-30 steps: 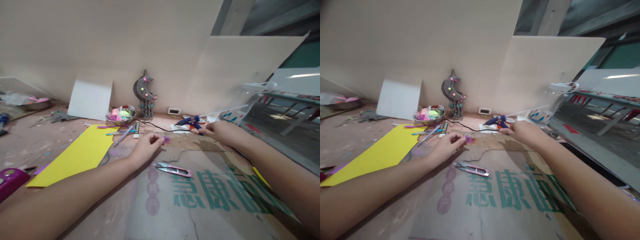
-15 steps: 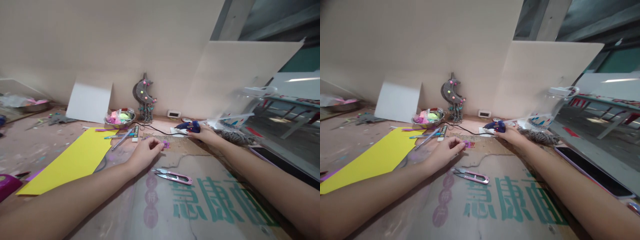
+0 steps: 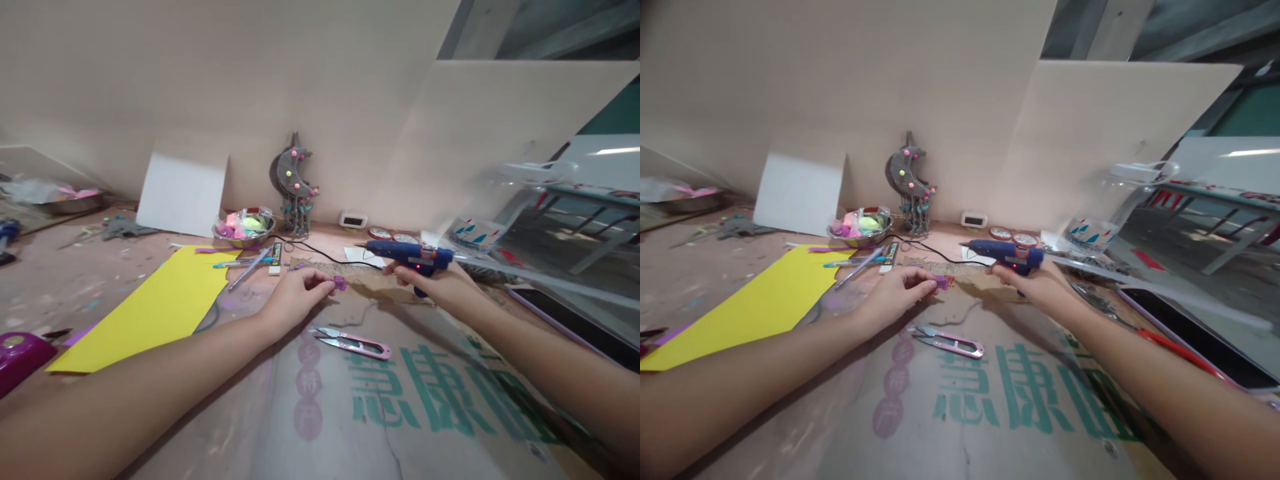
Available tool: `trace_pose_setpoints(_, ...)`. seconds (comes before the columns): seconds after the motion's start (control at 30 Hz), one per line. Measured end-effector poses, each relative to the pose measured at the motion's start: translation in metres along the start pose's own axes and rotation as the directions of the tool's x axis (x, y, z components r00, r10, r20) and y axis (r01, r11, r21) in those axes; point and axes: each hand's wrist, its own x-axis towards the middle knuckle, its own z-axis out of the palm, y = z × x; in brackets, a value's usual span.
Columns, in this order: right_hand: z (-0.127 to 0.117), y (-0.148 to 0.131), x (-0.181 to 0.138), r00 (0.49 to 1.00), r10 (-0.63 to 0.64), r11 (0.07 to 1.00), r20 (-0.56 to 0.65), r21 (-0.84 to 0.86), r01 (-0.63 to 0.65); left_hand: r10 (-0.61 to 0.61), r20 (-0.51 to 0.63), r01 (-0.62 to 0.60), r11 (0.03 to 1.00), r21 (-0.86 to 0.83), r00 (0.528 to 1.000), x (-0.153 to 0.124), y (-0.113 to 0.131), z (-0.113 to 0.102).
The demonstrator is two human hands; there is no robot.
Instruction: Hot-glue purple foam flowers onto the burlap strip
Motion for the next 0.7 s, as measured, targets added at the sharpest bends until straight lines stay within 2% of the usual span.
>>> trace_pose_setpoints(0.1, 0.009, -0.014, -0.028, 0.999, -0.043, 0.999, 0.011, 0.025, 0.043, 0.012, -0.025, -0.011, 0.999, 0.051, 1.0, 0.0, -0.001, -0.001)
trace_pose_setpoints(0.2, 0.018, -0.013, -0.043, 0.995, -0.076, 0.997, 0.057, 0.009, 0.076, 0.009, -0.016, -0.008, 0.999, 0.05, 1.0, 0.0, 0.0, 0.0)
trace_pose_setpoints(0.33, 0.024, -0.005, -0.046, 0.996, -0.055, 0.998, 0.075, 0.001, 0.055, 0.016, -0.02, -0.015, 0.999, 0.048, 1.0, 0.0, 0.001, 0.001)
trace_pose_setpoints(0.5, 0.028, -0.006, -0.045, 0.998, 0.007, 0.994, 0.068, -0.11, 0.0, 0.014, -0.018, -0.012, 0.994, 0.105, 1.0, -0.002, 0.004, 0.001)
trace_pose_setpoints(0.7, 0.034, -0.006, -0.044, 0.999, 0.034, 0.991, -0.007, -0.129, -0.035, -0.005, -0.029, 0.009, 0.99, 0.141, 1.0, -0.004, 0.009, 0.001)
